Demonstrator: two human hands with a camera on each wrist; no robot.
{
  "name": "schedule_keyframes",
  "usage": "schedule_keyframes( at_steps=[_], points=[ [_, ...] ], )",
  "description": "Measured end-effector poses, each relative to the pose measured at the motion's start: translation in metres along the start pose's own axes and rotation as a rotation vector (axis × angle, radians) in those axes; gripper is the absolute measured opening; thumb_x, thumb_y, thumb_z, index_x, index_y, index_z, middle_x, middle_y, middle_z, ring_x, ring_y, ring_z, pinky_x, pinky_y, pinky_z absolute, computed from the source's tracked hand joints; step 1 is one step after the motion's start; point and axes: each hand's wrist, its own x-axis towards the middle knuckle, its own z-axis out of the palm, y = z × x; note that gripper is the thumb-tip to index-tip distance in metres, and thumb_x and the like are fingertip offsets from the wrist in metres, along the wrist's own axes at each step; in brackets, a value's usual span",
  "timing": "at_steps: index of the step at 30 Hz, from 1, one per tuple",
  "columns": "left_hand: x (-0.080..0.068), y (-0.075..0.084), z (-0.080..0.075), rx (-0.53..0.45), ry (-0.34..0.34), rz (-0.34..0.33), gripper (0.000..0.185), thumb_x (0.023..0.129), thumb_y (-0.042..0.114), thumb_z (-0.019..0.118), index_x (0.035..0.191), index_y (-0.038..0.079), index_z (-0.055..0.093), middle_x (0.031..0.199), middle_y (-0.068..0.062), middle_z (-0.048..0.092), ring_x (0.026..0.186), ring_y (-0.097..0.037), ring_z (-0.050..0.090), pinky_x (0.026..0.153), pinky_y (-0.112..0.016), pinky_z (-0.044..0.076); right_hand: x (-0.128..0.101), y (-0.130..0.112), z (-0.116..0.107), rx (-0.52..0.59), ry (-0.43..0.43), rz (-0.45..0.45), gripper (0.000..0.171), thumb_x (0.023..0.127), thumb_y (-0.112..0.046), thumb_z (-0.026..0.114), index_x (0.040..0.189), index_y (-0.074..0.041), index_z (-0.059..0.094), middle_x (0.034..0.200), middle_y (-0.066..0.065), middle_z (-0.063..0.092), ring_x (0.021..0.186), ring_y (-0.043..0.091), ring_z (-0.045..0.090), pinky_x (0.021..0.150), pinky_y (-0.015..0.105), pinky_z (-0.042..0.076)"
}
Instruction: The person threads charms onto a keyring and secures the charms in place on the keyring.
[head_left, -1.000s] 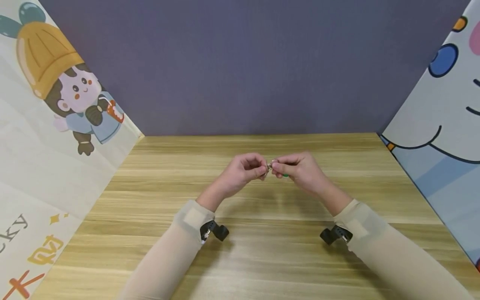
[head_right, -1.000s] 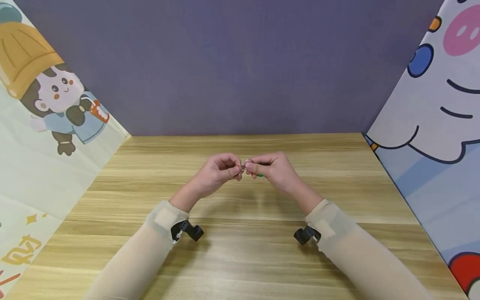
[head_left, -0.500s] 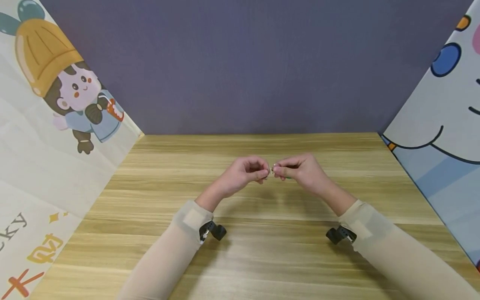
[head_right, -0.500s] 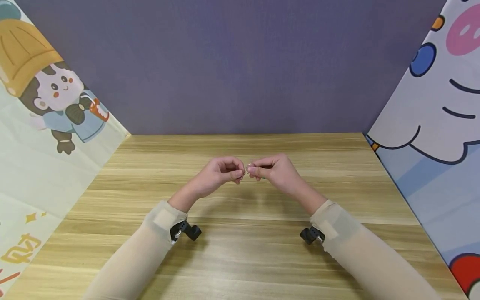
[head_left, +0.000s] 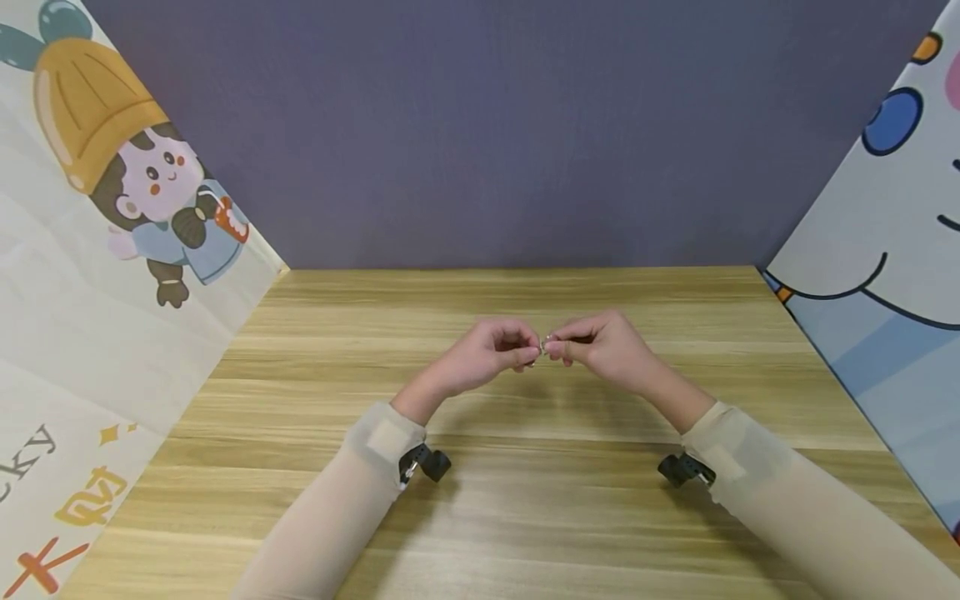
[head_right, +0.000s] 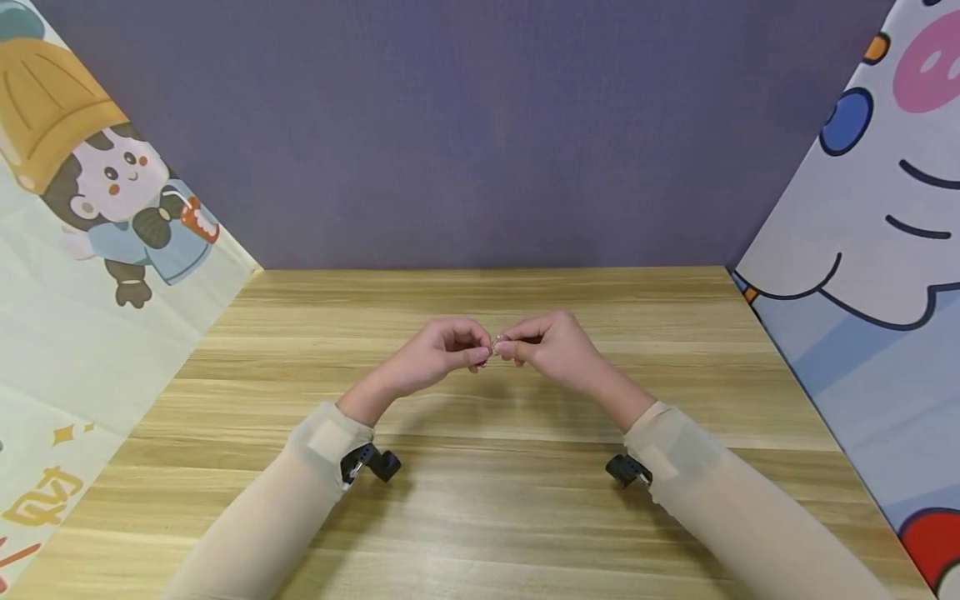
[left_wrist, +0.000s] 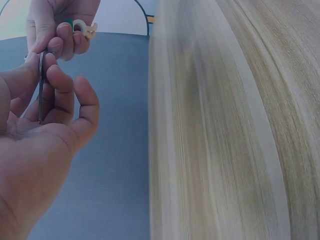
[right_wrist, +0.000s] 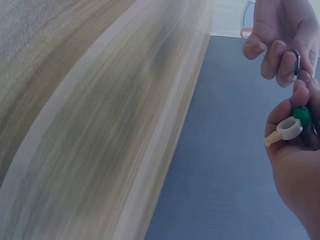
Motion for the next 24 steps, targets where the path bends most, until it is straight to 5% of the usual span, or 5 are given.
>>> schedule_keyframes(
  at_steps=[6, 9, 13, 18, 24],
  points=[
    [-0.0010, 0.0005, 0.0006, 0.016, -0.012, -0.012, 0.011, 0.107, 0.008, 0.063, 0.109, -0.001, 0.070, 0.096, -0.013, 0.068, 0.083, -0.012, 0.062, 0.086, -0.051, 0.060, 0.0002, 0.0002, 0.0017, -0.067, 0.004, -0.021, 0.012, 0.097, -0.014, 0.079, 0.104, -0.006, 0.085, 0.082, 0.006, 0.076, 0.066, 0.019, 0.062, 0.053, 0.025, 0.045],
    [-0.0012, 0.0001, 0.0008, 0.004, -0.018, -0.021, 0.011, 0.107, 0.007, 0.062, 0.109, -0.001, 0.069, 0.099, -0.018, 0.068, 0.088, -0.026, 0.065, 0.092, -0.067, 0.056, -0.0004, -0.0012, 0.0022, -0.083, 0.002, -0.045, 0.012, 0.096, -0.014, 0.079, 0.103, -0.006, 0.085, 0.081, 0.006, 0.075, 0.065, 0.019, 0.061, 0.052, 0.024, 0.045],
    [-0.0008, -0.0009, 0.0008, -0.003, -0.031, -0.026, 0.014, 0.107, 0.007, 0.062, 0.111, -0.004, 0.068, 0.101, -0.020, 0.068, 0.099, -0.050, 0.063, 0.095, -0.069, 0.054, -0.0010, -0.0018, 0.0026, -0.094, -0.001, -0.070, 0.012, 0.097, -0.013, 0.079, 0.102, -0.004, 0.085, 0.082, 0.013, 0.075, 0.063, 0.011, 0.057, 0.052, 0.024, 0.044],
    [-0.0007, -0.0014, 0.0000, -0.001, -0.053, -0.030, 0.021, 0.108, 0.008, 0.061, 0.116, -0.011, 0.065, 0.104, -0.023, 0.067, 0.105, -0.056, 0.061, 0.097, -0.069, 0.054, -0.0011, -0.0004, 0.0037, -0.097, -0.006, -0.072, 0.013, 0.097, -0.013, 0.078, 0.103, -0.004, 0.085, 0.085, 0.017, 0.076, 0.064, 0.014, 0.059, 0.052, 0.024, 0.046],
    [-0.0015, -0.0011, -0.0007, 0.002, -0.067, -0.034, 0.019, 0.108, 0.008, 0.060, 0.115, -0.009, 0.066, 0.106, -0.026, 0.066, 0.107, -0.056, 0.061, 0.099, -0.069, 0.054, -0.0011, -0.0001, 0.0041, -0.121, -0.005, -0.074, 0.012, 0.097, -0.014, 0.078, 0.102, -0.006, 0.085, 0.080, 0.006, 0.075, 0.063, 0.015, 0.059, 0.052, 0.025, 0.046]
  ],
)
